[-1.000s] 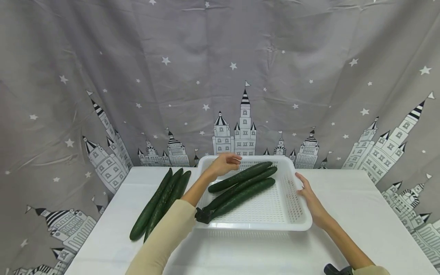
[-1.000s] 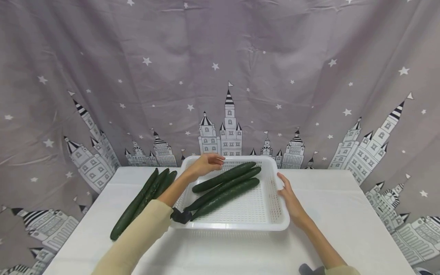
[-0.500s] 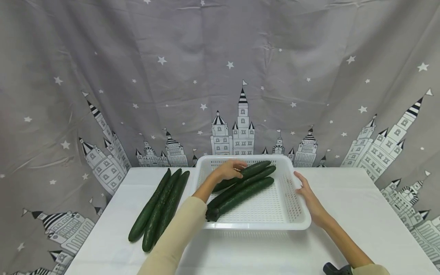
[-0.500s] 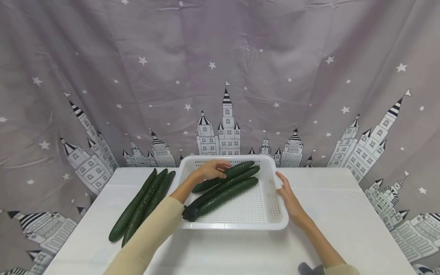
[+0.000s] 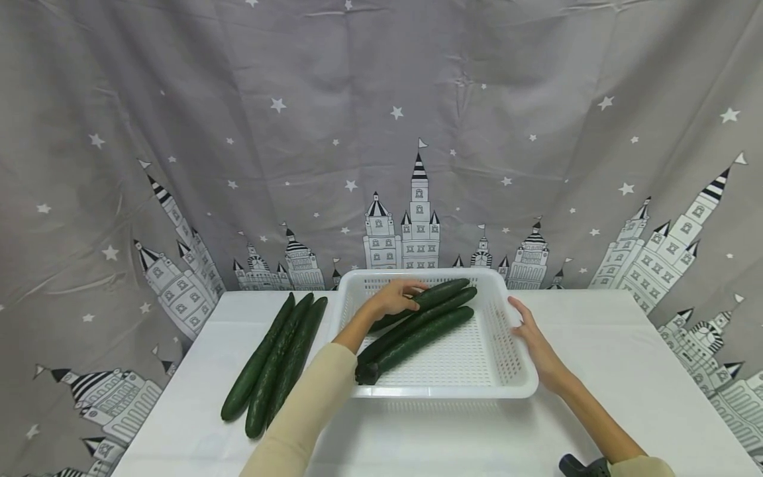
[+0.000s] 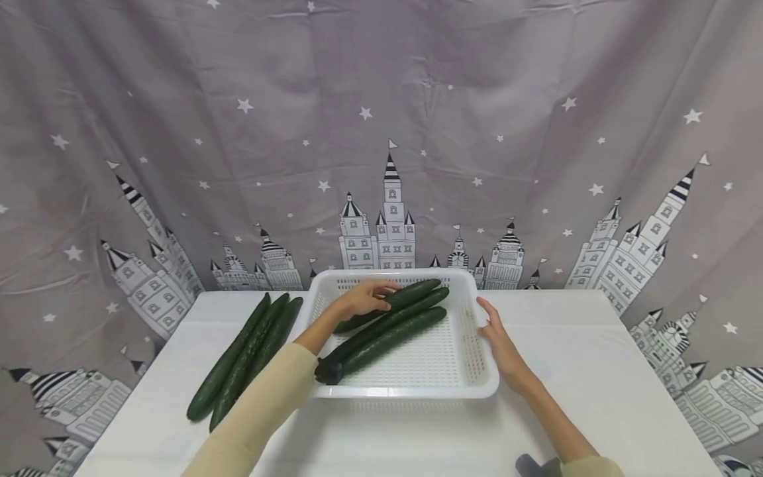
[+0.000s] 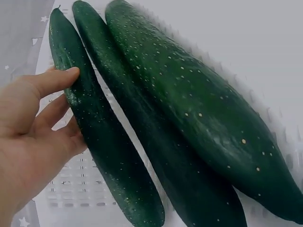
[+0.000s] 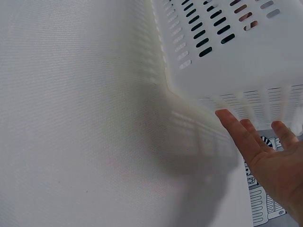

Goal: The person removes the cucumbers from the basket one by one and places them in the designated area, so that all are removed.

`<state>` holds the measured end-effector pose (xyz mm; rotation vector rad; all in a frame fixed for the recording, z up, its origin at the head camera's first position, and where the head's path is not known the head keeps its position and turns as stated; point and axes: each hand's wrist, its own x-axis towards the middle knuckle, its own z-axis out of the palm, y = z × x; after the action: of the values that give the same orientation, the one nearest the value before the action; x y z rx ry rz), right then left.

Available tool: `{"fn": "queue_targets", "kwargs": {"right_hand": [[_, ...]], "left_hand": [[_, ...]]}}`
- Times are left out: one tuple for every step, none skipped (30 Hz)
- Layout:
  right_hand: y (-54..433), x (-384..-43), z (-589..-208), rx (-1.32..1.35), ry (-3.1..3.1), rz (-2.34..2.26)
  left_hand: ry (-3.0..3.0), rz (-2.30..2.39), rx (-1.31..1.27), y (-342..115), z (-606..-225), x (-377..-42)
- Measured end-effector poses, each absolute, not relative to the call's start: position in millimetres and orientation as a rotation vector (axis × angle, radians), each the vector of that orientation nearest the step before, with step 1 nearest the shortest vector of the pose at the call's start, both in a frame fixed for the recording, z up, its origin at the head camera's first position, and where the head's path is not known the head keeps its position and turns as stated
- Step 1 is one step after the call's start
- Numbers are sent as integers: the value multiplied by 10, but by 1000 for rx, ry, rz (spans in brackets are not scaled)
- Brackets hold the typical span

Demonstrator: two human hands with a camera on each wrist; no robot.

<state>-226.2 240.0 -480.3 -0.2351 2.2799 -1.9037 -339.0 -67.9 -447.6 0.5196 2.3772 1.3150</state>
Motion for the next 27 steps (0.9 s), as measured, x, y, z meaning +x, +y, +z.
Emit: {"fn": "queue_targets", "kwargs": {"right_hand": [[2398,-2264,-4802,-235,2281,-1901],[2396,-2265,-4799,-236,2282,-1900],[2395,-2264,-4797,-236,2281,-1903],[2397,-2264,-4796,-236,2286,-1903],[2399,-2264,-4797,-238,2289,-1902],[2401,-2264,-4797,-240,2291,-1899],[2402,-2262,-4798,-243,2292,-1899],[2403,-2260,-4799,-245,2294,-1899],[2403,-2259,-4801,-246,2296,-1898],[2402,-2258,-4802,-246,2297,-1896],[2401,-2258,-4804,-248,2294,-1894],[2400,-2258,-4806,-248,2291,-1894],[2400,-2258,-4808,-246,2289,-1896],[2400,-2257,-4808,-243,2288,-1898],[2400,-2256,-4808,-241,2287,-1899],[2400,-2256,-4809,-239,2286,-1898],[2398,-2255,-4809,-242,2285,-1899],[2396,-2254,-4810,-244,2283,-1903],[2393,-2252,-4809,-247,2280,-1906],[2391,-2251,-4811,-250,2279,-1908],[2390,-2251,-4814,-253,2278,-1906],[2388,-2249,-4815,-254,2279,-1904],[2387,-2248,-4816,-257,2279,-1905],[2386,-2246,-4815,-257,2278,-1905],[2386,-2245,-4814,-257,2281,-1901],[2386,-2244,-4812,-257,2283,-1898],[2388,-2242,-4809,-258,2283,-1896]], "left_hand": [[2376,1330,533,-681,-4463,-3387],[2374,1345,550,-682,-4446,-3384],[2371,1360,567,-682,-4423,-3383],[2373,1370,587,-682,-4396,-3381],[2374,1382,609,-683,-4366,-3380],[2376,1390,622,-685,-4330,-3378],[2386,1389,629,-689,-4291,-3375],[2390,1392,636,-696,-4255,-3374],[2399,1393,641,-705,-4216,-3371],[2407,1394,645,-717,-4178,-3368],[2414,1398,649,-733,-4143,-3366],[2423,1399,649,-752,-4108,-3363],[2430,1404,655,-770,-4071,-3358],[2431,1413,660,-792,-4037,-3356],[2435,1419,663,-817,-4006,-3351],[2432,1434,661,-847,-3977,-3348],[2433,1445,659,-880,-3946,-3341],[2437,1454,654,-915,-3916,-3332],[2438,1467,649,-953,-3885,-3322],[2439,1482,640,-994,-3855,-3311],[2447,1494,631,-1037,-3821,-3295],[2452,1512,624,-1080,-3787,-3280],[2463,1525,617,-1126,-3755,-3262],[2472,1539,610,-1176,-3726,-3248],[2475,1559,600,-1224,-3702,-3234],[2481,1579,588,-1274,-3681,-3219],[2488,1597,575,-1326,-3668,-3208]]}}
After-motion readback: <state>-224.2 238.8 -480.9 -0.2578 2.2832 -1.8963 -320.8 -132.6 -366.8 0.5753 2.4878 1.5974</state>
